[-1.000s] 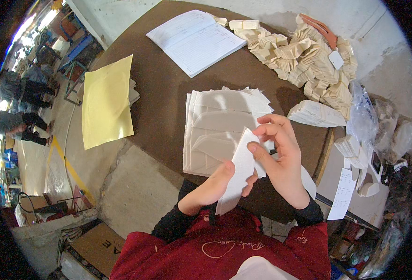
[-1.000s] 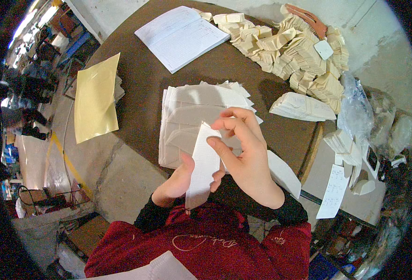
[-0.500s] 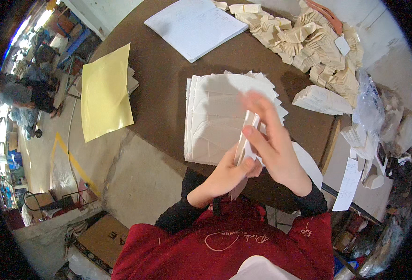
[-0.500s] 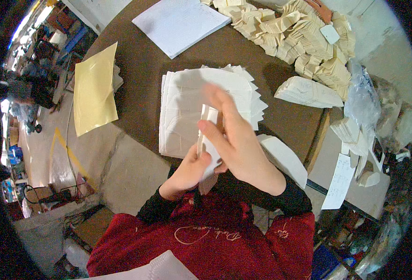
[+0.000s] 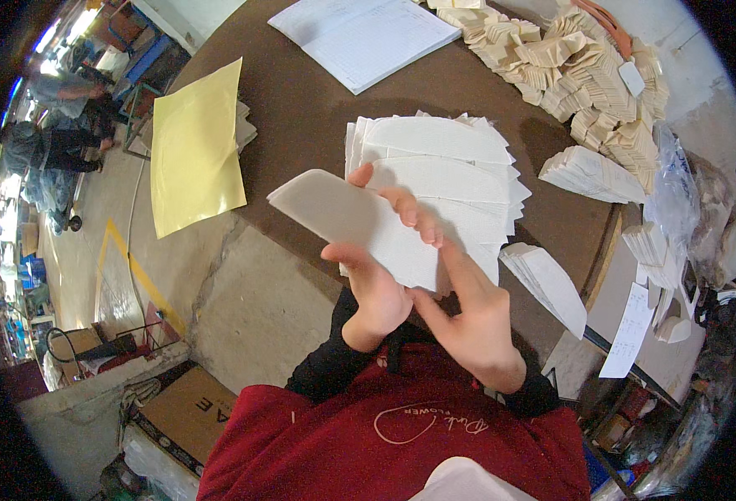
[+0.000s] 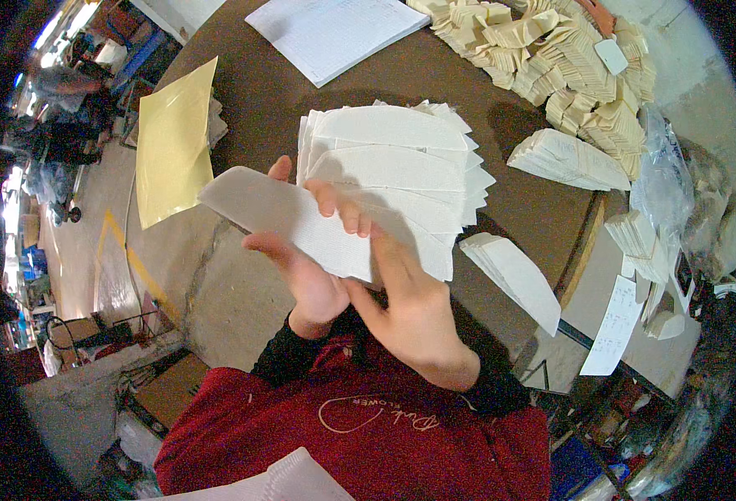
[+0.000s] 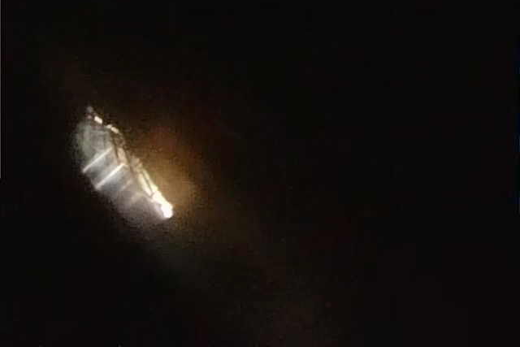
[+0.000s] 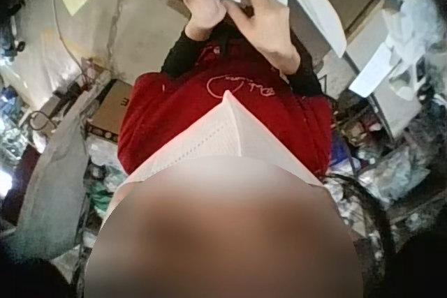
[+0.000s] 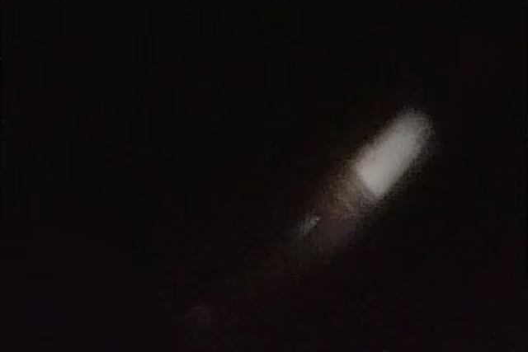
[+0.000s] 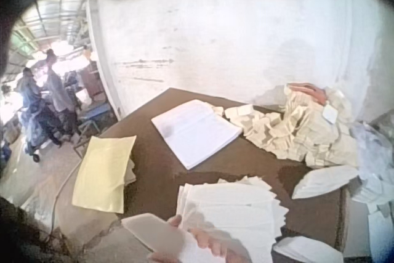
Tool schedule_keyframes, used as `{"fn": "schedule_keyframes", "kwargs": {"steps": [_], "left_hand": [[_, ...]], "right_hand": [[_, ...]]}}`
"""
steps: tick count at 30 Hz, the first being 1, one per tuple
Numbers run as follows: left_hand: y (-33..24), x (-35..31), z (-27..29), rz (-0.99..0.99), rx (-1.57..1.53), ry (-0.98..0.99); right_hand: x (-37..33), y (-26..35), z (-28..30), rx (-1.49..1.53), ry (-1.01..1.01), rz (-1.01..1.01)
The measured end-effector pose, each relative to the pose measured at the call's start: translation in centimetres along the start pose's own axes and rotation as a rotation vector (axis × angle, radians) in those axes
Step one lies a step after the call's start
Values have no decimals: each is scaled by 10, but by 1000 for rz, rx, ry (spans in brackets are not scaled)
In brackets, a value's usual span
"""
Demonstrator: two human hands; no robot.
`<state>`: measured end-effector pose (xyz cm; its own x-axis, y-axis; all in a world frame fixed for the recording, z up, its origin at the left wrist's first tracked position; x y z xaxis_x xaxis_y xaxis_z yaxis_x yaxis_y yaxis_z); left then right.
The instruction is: The person repeatedly folds white paper pieces by hand at a table, separating them from a stack and placing folded pieces into a growing pile. The person also handles yellow paper sheets and a notebook on the table.
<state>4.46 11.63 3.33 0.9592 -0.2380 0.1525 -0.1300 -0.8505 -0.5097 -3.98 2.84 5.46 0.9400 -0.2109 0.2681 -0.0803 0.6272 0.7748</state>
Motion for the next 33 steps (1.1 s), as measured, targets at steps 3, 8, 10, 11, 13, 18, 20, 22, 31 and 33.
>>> {"fn": "schedule_keyframes", "kwargs": {"steps": [3, 8, 10, 11, 13, 18, 20, 22, 31, 33], "left_hand": [[-6, -3, 3, -35, 140, -40], [-14, -4, 2, -17, 190, -121], [-15, -4, 0, -46, 132, -109], [-16, -3, 0, -66, 148, -151], [-18, -2, 0, -142, 151, -171], [-48, 9, 20, -129, 61, -275], [-65, 10, 31, -136, 126, -300], [-78, 10, 39, -81, 180, -311], [-82, -1, 47, 100, 8, -195], [-76, 4, 46, 194, 70, -149]], "right_hand": [[-1, 4, -5, -120, -24, 138], [-1, 2, -7, -204, -10, 201], [1, 2, -9, -172, 20, 207], [2, 3, -10, -129, 52, 187], [5, 7, -9, 47, -23, 174], [13, 0, 11, -34, -7, 157], [17, -14, 12, -295, 93, 93], [17, -25, 7, -405, 98, -10], [22, -20, 2, -359, 127, -170], [25, -21, 2, -363, 116, -200]]}}
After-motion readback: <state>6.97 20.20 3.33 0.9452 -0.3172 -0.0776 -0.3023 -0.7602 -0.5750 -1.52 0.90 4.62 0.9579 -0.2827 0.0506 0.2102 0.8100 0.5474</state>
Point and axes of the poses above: each hand's wrist, its own x-axis towards the middle knuckle, its own z-axis out of the back of the hand, y = z × x, the point moved 1 cm from there along x, towards the middle knuckle, and after that the axes turned 2 degrees about -y, right-handed, at the moved point
